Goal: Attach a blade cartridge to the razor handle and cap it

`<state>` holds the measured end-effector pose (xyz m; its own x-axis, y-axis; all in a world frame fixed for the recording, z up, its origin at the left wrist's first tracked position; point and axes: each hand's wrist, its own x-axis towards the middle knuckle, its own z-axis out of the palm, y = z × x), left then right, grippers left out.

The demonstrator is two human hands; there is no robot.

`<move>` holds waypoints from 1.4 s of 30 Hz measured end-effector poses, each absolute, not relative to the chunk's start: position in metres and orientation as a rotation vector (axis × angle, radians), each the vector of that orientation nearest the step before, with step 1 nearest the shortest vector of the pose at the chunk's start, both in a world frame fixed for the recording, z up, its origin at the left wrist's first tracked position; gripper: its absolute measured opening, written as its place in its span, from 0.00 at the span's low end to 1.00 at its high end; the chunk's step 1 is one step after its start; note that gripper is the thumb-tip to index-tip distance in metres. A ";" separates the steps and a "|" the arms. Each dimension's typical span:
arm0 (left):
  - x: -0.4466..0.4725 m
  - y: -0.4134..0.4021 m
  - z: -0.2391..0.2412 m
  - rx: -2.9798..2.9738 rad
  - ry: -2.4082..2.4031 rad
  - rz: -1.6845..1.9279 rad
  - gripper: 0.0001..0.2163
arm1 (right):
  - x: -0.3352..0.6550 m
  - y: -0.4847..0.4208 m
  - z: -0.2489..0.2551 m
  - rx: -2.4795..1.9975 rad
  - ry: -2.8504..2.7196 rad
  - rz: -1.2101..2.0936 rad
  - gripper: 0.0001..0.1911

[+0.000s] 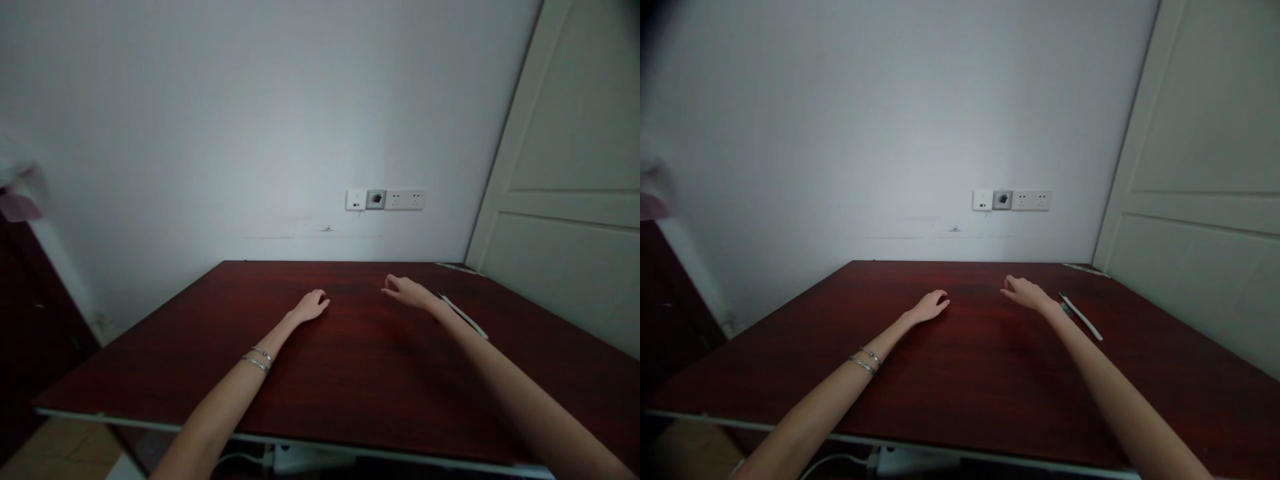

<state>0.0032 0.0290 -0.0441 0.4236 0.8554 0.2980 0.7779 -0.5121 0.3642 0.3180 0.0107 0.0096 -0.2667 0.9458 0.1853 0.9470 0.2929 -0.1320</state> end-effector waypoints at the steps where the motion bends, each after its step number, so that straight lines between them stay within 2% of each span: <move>1: 0.003 0.027 -0.044 2.502 1.448 0.667 0.18 | 0.303 0.010 0.007 -1.702 -2.350 0.013 0.15; 3: 0.003 0.023 -0.044 2.512 1.448 0.653 0.19 | 0.272 0.007 -0.001 -1.642 -2.360 0.009 0.16; 7: 0.005 0.019 -0.048 2.574 1.457 0.656 0.18 | 0.222 -0.003 -0.025 -1.549 -2.235 -0.258 0.21; 14: 0.007 0.018 -0.054 2.651 1.438 0.659 0.16 | 0.196 -0.011 -0.053 -1.628 -2.215 -0.035 0.24; 37: 0.009 0.016 -0.051 2.643 1.499 0.556 0.18 | 0.198 -0.018 -0.047 -1.656 -2.258 -0.048 0.20; 42: 0.009 0.018 -0.053 2.662 1.513 0.521 0.19 | 0.211 -0.008 -0.042 -1.547 -2.246 0.056 0.20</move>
